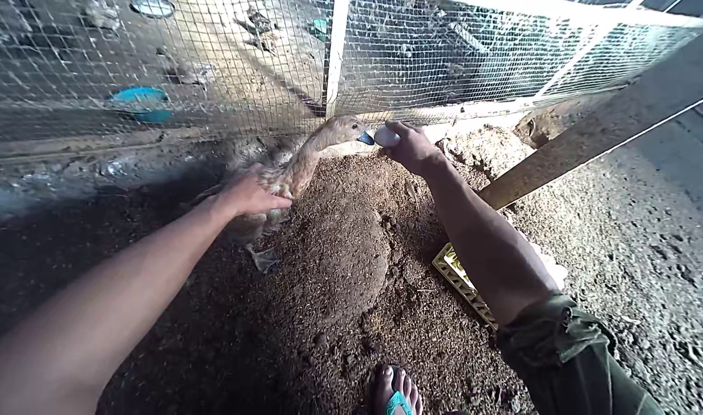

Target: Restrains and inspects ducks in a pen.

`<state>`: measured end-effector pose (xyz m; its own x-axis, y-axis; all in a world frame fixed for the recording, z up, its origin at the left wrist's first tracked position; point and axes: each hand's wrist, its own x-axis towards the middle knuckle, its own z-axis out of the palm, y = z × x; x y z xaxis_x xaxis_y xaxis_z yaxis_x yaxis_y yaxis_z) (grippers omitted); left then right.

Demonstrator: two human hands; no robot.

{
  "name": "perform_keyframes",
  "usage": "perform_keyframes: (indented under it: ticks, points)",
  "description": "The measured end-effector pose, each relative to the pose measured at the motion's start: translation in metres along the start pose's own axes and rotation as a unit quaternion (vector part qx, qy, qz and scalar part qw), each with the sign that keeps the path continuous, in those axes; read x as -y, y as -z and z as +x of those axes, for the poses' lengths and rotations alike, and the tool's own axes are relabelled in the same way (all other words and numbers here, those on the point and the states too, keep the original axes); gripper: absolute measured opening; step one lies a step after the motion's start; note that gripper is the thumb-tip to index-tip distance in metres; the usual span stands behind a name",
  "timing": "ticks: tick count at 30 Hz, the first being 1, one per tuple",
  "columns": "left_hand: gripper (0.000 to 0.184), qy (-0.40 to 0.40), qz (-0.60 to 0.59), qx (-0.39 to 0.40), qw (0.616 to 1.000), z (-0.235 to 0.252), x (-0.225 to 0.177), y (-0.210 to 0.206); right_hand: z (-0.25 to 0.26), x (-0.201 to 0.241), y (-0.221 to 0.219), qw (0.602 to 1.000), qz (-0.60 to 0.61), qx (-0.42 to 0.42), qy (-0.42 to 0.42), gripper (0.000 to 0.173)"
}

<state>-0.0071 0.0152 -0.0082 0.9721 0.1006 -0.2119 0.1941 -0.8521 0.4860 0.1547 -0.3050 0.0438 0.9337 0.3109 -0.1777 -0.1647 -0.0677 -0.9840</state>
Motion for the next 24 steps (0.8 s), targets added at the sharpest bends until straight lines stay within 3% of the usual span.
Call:
perform_keyframes:
  ticks: [6,12,16,24]
  points:
    - [0.084,-0.014,0.003,-0.001,1.0,0.003,-0.002,-0.005,-0.004,-0.008,0.0,1.0,-0.007,-0.004,-0.017,0.041]
    - [0.088,-0.009,0.01,0.003,1.0,0.003,-0.005,-0.006,-0.007,-0.009,-0.003,0.998,0.06,0.019,-0.012,0.037]
    - [0.079,-0.034,0.01,-0.005,0.999,0.005,-0.004,-0.006,-0.005,-0.006,-0.005,0.998,0.062,0.013,-0.013,0.04]
    - [0.077,-0.04,0.002,-0.004,0.999,0.006,-0.002,-0.006,-0.006,-0.011,-0.011,0.999,0.039,0.01,-0.015,0.039]
